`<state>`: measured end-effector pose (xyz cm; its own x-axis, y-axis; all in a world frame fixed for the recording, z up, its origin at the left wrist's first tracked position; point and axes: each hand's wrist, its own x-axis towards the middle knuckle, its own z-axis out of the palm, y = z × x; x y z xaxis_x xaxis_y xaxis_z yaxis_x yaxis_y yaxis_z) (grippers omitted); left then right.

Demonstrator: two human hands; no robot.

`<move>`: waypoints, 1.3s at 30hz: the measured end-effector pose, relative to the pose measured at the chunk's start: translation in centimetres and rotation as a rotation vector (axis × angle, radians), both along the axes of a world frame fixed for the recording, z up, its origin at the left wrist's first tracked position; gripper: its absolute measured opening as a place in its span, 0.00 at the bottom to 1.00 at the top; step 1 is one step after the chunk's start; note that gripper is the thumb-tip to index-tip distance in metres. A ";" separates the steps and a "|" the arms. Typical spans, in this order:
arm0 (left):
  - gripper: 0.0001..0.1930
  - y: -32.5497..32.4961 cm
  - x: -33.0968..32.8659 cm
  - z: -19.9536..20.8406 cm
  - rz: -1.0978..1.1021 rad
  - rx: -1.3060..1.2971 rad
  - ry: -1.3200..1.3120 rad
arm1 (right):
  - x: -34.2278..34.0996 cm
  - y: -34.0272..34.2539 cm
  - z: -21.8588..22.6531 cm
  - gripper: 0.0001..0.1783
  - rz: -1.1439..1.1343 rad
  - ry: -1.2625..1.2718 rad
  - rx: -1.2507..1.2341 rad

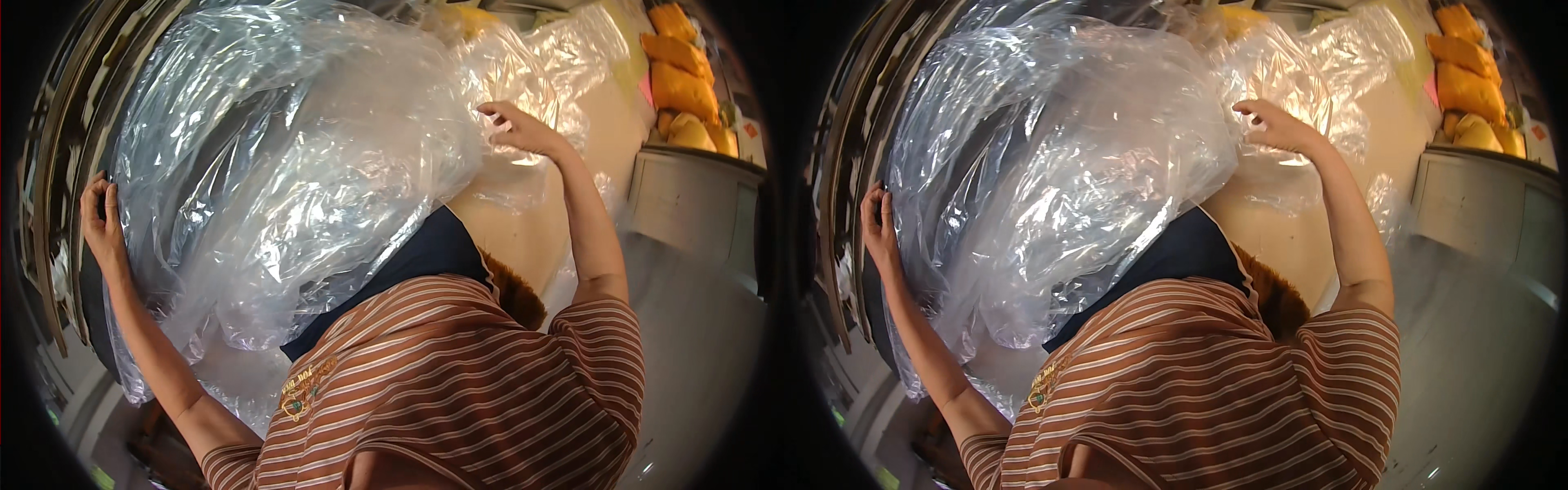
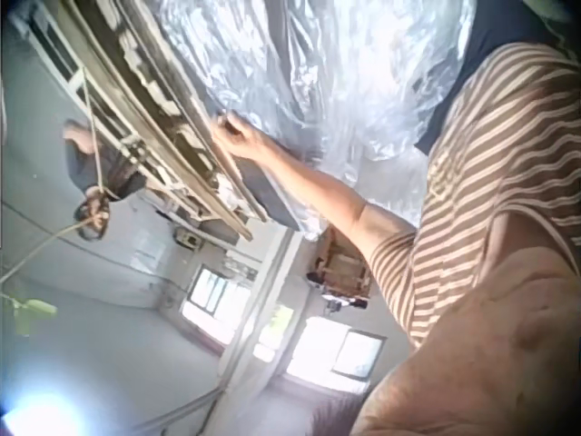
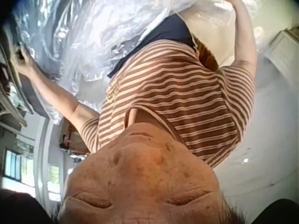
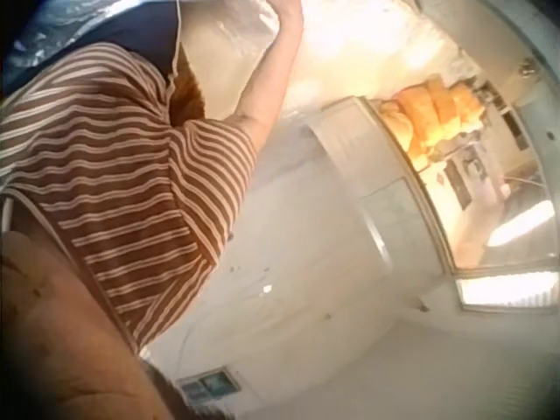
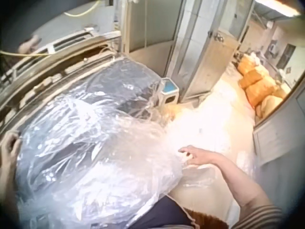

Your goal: The person wraps a large curved upholstered furniture piece with a clear plastic sheet. They repeatedly pull, smooth, and tuck the plastic around the object's edges and surface, adjusting coverage by hand throughout the clip.

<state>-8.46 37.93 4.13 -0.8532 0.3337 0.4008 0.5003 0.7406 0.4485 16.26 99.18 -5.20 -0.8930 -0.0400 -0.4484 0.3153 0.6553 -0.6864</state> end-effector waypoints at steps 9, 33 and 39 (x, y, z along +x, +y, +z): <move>0.10 0.7 0.2 -0.9 0.172 0.057 0.040 | -0.6 -5.8 -6.4 0.24 -0.620 -0.069 -0.740; 0.03 -24.9 18.7 1.3 0.500 0.044 -0.217 | -17.8 -12.7 10.6 0.36 0.609 0.972 0.597; 0.07 -23.9 15.2 -1.5 0.526 0.133 -0.114 | -20.6 -13.7 12.6 0.26 0.301 1.108 0.405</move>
